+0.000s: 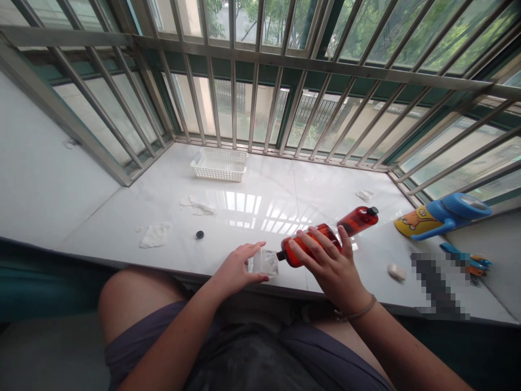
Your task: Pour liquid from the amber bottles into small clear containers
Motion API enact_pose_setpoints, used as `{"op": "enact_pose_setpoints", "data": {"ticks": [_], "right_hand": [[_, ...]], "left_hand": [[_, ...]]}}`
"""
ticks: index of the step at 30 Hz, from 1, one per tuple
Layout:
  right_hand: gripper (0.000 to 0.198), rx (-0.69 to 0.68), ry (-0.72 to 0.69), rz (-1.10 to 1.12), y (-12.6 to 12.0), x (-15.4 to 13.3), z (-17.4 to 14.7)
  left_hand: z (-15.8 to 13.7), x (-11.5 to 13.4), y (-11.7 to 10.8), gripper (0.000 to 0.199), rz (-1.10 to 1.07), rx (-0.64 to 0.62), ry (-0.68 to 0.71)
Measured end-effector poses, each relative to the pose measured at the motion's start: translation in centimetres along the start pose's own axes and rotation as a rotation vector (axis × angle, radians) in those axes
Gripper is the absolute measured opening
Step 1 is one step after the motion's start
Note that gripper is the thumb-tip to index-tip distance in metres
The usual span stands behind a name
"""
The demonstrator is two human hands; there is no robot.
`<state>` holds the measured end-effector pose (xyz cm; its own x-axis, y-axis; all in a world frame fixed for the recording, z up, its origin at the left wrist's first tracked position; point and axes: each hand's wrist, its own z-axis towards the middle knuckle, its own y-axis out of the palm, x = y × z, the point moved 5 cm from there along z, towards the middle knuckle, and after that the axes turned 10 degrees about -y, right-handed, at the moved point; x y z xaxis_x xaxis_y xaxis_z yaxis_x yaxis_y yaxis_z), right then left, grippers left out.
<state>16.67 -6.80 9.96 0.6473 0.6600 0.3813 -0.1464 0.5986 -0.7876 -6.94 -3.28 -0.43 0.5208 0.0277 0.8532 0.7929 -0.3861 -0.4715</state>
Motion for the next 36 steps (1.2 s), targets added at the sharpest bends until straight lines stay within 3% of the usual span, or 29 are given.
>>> {"op": "enact_pose_setpoints", "data": {"ticks": [36], "right_hand": [[0.048,0.002,-0.156,-0.007,-0.4,0.2,1.9]], "left_hand": [[-0.1,0.4,-0.1,0.094,-0.053,-0.008,0.007]]}}
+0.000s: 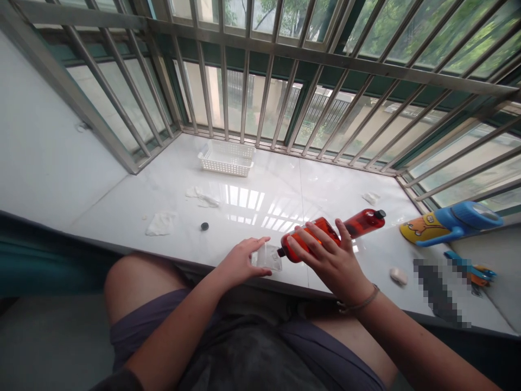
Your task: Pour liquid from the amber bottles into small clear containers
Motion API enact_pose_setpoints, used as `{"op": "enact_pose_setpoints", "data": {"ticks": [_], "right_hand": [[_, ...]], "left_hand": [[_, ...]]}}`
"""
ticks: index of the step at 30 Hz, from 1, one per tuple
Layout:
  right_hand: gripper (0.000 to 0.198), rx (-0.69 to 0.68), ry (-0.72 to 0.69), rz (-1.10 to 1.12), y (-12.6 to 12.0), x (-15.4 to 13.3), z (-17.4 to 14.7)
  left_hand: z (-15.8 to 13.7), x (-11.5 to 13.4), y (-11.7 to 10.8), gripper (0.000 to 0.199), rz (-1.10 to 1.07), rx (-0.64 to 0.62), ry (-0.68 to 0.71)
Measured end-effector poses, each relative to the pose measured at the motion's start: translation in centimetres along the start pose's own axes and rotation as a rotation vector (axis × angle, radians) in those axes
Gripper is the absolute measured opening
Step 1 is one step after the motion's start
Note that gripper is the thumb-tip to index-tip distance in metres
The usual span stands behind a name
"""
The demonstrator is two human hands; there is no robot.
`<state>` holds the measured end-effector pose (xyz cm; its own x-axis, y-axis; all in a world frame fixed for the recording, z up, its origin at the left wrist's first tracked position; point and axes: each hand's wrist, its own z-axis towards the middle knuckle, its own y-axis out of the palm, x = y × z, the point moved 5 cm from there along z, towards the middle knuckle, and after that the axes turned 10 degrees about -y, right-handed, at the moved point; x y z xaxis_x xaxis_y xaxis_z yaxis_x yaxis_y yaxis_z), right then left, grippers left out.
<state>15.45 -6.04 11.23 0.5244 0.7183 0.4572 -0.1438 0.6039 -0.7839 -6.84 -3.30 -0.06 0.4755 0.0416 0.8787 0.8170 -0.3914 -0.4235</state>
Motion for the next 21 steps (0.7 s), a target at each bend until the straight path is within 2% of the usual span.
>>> {"op": "enact_pose_setpoints", "data": {"ticks": [16,21], "right_hand": [[0.048,0.008,-0.059,0.020,0.7,-0.2,0.5],[0.056,-0.052,-0.040,0.071,1.4,0.2,-0.1]], "left_hand": [[0.0,-0.5,0.0,0.094,-0.030,0.006,-0.003],[0.0,-0.8,0.0,0.095,-0.007,0.010,-0.003]]}}
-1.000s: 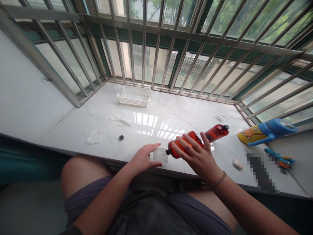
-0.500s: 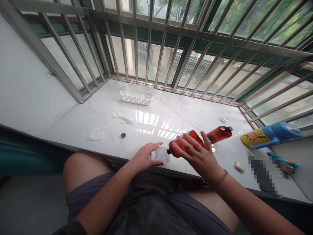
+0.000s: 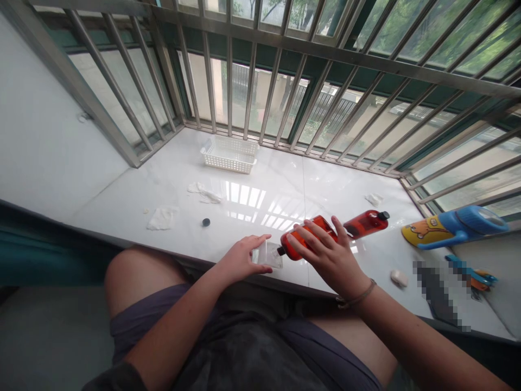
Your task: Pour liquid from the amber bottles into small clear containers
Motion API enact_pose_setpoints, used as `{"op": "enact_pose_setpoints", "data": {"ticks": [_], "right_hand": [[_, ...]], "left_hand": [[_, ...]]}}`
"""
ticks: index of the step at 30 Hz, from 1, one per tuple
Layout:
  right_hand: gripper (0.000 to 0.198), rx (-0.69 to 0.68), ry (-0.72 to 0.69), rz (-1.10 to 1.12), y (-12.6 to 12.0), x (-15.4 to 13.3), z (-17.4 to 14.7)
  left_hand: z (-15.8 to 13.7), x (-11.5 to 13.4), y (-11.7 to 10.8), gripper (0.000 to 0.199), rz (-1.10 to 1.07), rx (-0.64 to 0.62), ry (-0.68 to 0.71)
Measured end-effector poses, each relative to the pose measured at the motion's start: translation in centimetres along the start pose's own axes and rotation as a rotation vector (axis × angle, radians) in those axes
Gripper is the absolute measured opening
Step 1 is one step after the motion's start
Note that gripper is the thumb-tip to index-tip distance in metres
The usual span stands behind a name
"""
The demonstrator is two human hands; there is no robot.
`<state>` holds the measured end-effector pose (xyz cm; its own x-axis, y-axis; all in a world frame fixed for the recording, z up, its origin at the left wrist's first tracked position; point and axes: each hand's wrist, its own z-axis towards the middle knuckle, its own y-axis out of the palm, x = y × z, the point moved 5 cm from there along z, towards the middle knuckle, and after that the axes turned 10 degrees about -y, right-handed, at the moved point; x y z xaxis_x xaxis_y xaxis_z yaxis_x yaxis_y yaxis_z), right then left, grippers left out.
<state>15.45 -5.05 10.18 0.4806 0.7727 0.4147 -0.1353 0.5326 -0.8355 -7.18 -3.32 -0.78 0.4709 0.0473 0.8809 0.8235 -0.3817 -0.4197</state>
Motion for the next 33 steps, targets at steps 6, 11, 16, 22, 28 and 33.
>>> {"op": "enact_pose_setpoints", "data": {"ticks": [6,11,16,22,28,33], "right_hand": [[0.057,-0.049,-0.018,0.010,0.2,0.3,0.0],[0.055,-0.044,-0.042,0.023,-0.2,0.5,0.6],[0.059,-0.052,-0.027,0.065,-0.2,1.0,0.6],[0.060,-0.049,-0.025,0.063,-0.4,1.4,0.7],[0.055,-0.050,-0.058,0.025,-1.1,1.5,1.1],[0.054,-0.053,-0.064,0.023,-1.6,1.6,1.4]], "left_hand": [[0.1,-0.2,0.1,0.095,0.000,-0.001,0.002],[0.1,0.0,0.0,0.095,-0.015,-0.004,-0.012],[0.1,0.2,0.0,0.097,-0.033,-0.022,-0.023],[0.1,-0.4,0.1,0.099,-0.029,-0.004,-0.003],[0.3,-0.7,0.2,0.099,-0.043,-0.006,0.008],[0.3,-0.7,0.3,0.099,-0.047,0.000,0.007]]}}
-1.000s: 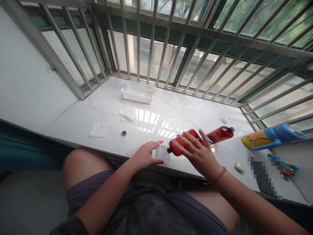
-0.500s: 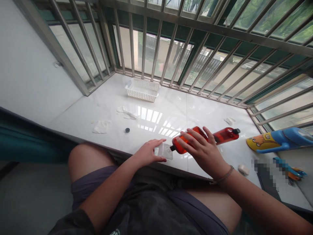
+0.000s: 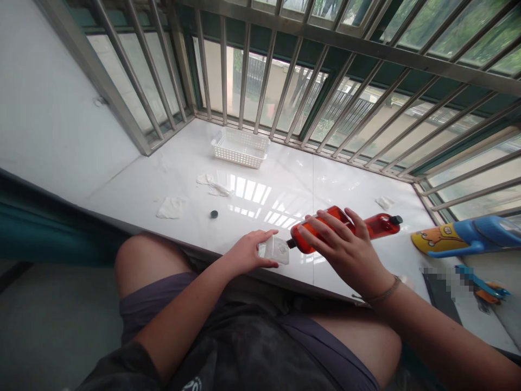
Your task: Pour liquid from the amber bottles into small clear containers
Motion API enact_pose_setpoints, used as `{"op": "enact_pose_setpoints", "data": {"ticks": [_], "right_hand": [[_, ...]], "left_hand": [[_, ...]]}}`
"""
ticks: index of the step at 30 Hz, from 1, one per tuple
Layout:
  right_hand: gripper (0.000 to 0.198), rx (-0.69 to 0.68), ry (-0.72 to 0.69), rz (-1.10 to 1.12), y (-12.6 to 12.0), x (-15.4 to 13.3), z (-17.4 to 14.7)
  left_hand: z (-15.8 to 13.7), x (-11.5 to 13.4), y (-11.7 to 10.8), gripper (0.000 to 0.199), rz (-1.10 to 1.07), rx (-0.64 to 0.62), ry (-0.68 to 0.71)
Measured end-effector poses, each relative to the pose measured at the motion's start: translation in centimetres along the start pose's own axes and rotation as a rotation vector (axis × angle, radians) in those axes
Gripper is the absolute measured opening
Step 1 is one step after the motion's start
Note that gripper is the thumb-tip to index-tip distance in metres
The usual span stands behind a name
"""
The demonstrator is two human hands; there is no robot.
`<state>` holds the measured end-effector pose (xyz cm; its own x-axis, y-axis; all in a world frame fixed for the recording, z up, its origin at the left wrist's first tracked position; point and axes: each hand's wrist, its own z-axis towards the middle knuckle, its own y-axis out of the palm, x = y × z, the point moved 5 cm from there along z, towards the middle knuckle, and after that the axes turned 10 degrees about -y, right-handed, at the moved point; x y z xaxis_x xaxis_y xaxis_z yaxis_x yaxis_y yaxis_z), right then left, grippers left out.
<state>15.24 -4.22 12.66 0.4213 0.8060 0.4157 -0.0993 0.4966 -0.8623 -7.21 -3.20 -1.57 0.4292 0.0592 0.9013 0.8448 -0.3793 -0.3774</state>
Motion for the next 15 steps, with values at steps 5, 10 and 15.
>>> {"op": "enact_pose_setpoints", "data": {"ticks": [5,10,15], "right_hand": [[0.058,-0.004,0.080,0.048,0.9,-0.5,-0.5],[0.059,0.009,0.308,0.174,3.5,-1.9,-2.4],[0.065,0.176,0.619,0.363,5.9,-3.7,-5.1]], "left_hand": [[-0.1,0.0,-0.1,0.099,0.018,0.000,-0.011],[-0.5,0.5,-0.3,0.086,0.000,0.004,0.032],[-0.9,0.1,-1.4,0.078,0.006,0.045,-0.068]]}}
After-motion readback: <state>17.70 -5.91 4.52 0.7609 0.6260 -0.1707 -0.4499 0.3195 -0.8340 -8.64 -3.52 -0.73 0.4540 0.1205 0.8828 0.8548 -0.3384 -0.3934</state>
